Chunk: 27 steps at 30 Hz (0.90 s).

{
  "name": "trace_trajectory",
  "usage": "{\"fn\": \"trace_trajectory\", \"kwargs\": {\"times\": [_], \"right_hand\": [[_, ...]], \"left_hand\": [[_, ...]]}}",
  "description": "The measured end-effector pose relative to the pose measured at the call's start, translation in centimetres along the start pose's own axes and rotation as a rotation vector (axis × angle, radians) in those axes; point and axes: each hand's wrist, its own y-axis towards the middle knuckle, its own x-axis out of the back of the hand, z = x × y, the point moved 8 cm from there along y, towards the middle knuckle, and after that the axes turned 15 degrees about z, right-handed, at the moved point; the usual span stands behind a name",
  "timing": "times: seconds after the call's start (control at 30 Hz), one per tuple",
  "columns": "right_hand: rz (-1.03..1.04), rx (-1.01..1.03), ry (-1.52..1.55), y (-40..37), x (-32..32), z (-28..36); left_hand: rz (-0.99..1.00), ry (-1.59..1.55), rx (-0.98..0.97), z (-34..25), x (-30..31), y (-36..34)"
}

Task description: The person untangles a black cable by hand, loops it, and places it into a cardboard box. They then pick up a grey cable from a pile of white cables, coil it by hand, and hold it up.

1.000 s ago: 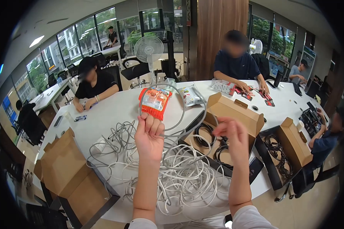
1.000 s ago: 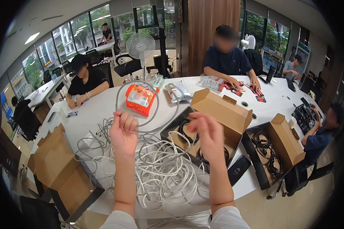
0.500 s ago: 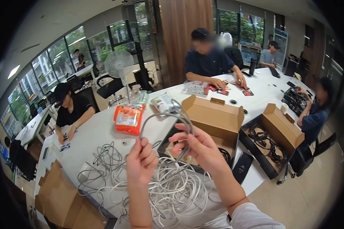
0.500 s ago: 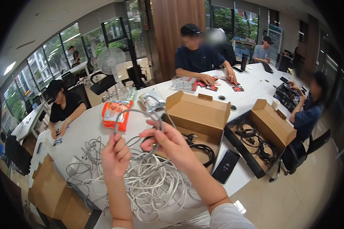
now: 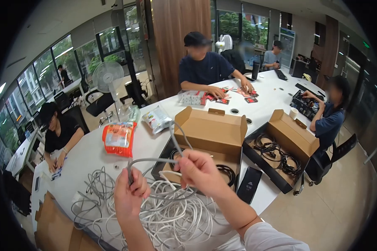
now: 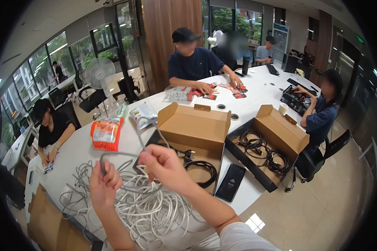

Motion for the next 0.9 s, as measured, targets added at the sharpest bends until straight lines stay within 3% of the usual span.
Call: {"fn": "trace_trajectory", "kwargs": {"times": [0.2, 0.37, 0.5, 0.6, 0.73, 0.9], "right_hand": [[-0.009, -0.043, -0.026, 0.6, 1.0, -0.8], [-0.003, -0.036, -0.152, 0.6, 0.5, -0.8], [-0.058, 0.132, -0.267, 0.6, 0.8, 0.4], [-0.03, 0.086, -0.232, 0.3, 1.0, 0.4], [0.095, 0.029, -0.625, 0.2, -0.8, 1.8], [0.175, 0.317, -0.62, -0.4, -2.4, 2.6]], "left_hand": [[0.019, 0.02, 0.021, -0.5, -0.1, -0.1], [0.002, 0.319, 0.05, -0.5, -0.8, -0.4], [0.038, 0.405, 0.053, -0.8, -0.2, -0.9], [0.029, 0.361, 0.086, -1.4, -0.2, -1.6], [0.111, 0.417, 0.081, -1.1, -1.4, -1.7], [0.053, 0.458, 0.076, -1.1, -0.8, -2.2]]}}
